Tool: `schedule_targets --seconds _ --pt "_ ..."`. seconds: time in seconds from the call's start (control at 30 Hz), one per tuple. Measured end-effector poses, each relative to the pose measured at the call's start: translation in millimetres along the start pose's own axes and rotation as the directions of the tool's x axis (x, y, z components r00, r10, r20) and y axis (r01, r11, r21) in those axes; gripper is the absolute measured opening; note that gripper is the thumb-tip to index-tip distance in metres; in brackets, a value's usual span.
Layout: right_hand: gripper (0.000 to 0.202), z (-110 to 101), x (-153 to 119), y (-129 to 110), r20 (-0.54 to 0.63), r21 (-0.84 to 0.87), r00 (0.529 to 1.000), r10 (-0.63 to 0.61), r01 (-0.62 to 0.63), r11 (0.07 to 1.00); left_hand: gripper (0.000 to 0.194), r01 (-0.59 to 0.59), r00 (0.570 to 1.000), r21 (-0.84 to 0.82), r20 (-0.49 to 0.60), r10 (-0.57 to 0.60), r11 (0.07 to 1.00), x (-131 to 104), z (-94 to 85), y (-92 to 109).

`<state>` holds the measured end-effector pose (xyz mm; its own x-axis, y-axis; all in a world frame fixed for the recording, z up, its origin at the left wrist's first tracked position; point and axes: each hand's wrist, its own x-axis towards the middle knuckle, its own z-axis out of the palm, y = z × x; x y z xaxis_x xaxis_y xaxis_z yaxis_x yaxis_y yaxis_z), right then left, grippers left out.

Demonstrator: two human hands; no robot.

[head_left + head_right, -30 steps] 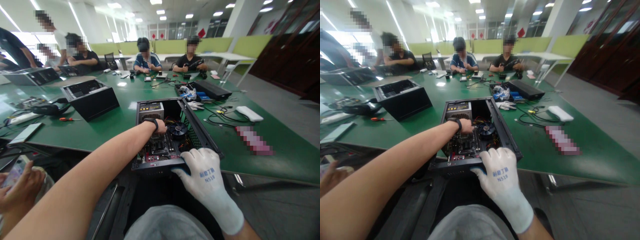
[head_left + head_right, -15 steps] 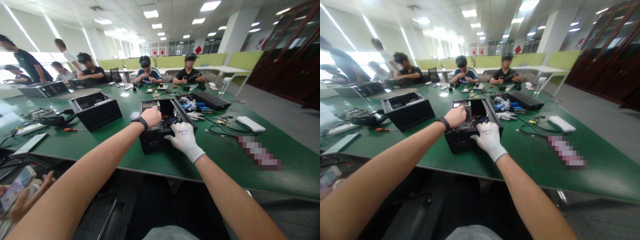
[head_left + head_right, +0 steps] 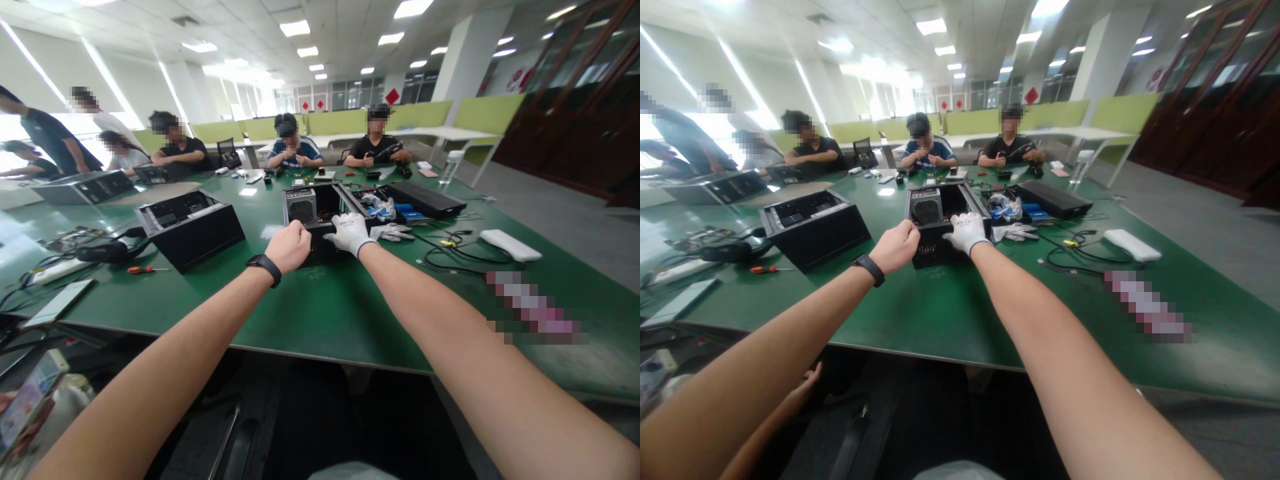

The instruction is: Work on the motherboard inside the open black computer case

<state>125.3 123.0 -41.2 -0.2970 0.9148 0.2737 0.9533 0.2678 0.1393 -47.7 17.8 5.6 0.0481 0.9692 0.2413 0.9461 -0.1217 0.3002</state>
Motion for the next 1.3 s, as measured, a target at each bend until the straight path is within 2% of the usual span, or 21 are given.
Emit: schedule_targets --seconds 0.13,0.23,0.3,0.4,0.47,0.6,0.7,0.8,0.9,1.03,1.13,1.3 --pt "0.044 -1.5 -18.9 -2.7 -0.006 0.017 1.0 -0.023 0.023 1.0 0.02 0.003 1.0 -0.083 -0.03 -0.006 0.997 -0.7 -4.6 -0.9" --pt "0.049 -4.2 -47.7 -7.3 -0.032 0.037 0.999 -0.031 0.032 0.999 0.019 -0.022 0.999 -0.109 -0.042 0.018 0.994 1.2 -5.4 1.6" --pt "0.05 -7.9 -73.6 -10.1 -0.053 0.051 0.998 -0.036 0.039 0.998 0.024 -0.036 0.999 -0.06 -0.006 0.036 0.998 2.1 -4.5 5.9" --pt "0.047 -17.4 -119.5 -13.8 -0.077 0.069 0.996 -0.047 0.052 0.996 0.032 -0.09 0.99 0.078 0.113 0.081 0.993 1.6 -1.1 14.7" --pt "0.045 -25.6 -152.2 -16.6 -0.092 0.079 0.994 -0.054 0.061 0.995 0.035 -0.151 0.966 0.159 0.232 0.112 0.976 -0.3 2.8 20.3" --pt "0.038 -41.3 -213.4 -22.3 -0.116 0.11 0.991 -0.059 0.072 0.991 0.045 -0.254 0.88 0.262 0.461 0.111 0.931 -6.3 14.4 30.4" --pt "0.034 -48.9 -250.2 -23.8 -0.146 0.169 0.987 -0.064 0.088 0.982 0.049 -0.322 0.836 0.329 0.539 0.103 0.887 -10.1 25.8 39.4" --pt "0.032 -53.3 -277.8 -22.6 -0.16 0.223 0.984 -0.08 0.115 0.968 0.039 -0.399 0.789 0.384 0.606 0.099 0.833 -12.2 38.2 48.9" --pt "0.03 -56.0 -295.0 -21.4 -0.178 0.259 0.979 -0.099 0.144 0.955 0.033 -0.456 0.735 0.408 0.674 0.076 0.791 -14.2 50.1 54.5" --pt "0.03 -57.6 -301.4 -22.0 -0.192 0.266 0.977 -0.098 0.147 0.953 0.045 -0.485 0.684 0.411 0.728 0.042 0.772 -16.0 62.6 52.7" --pt "0.031 -57.7 -300.0 -22.7 -0.206 0.266 0.973 -0.101 0.155 0.952 0.047 -0.486 0.672 0.428 0.74 0.013 0.762 -12.7 69.8 46.9" --pt "0.03 -58.1 -299.8 -22.5 -0.212 0.259 0.972 -0.101 0.156 0.953 0.051 -0.43 0.697 0.422 0.717 -0.004 0.798 -3.4 80.7 36.6"
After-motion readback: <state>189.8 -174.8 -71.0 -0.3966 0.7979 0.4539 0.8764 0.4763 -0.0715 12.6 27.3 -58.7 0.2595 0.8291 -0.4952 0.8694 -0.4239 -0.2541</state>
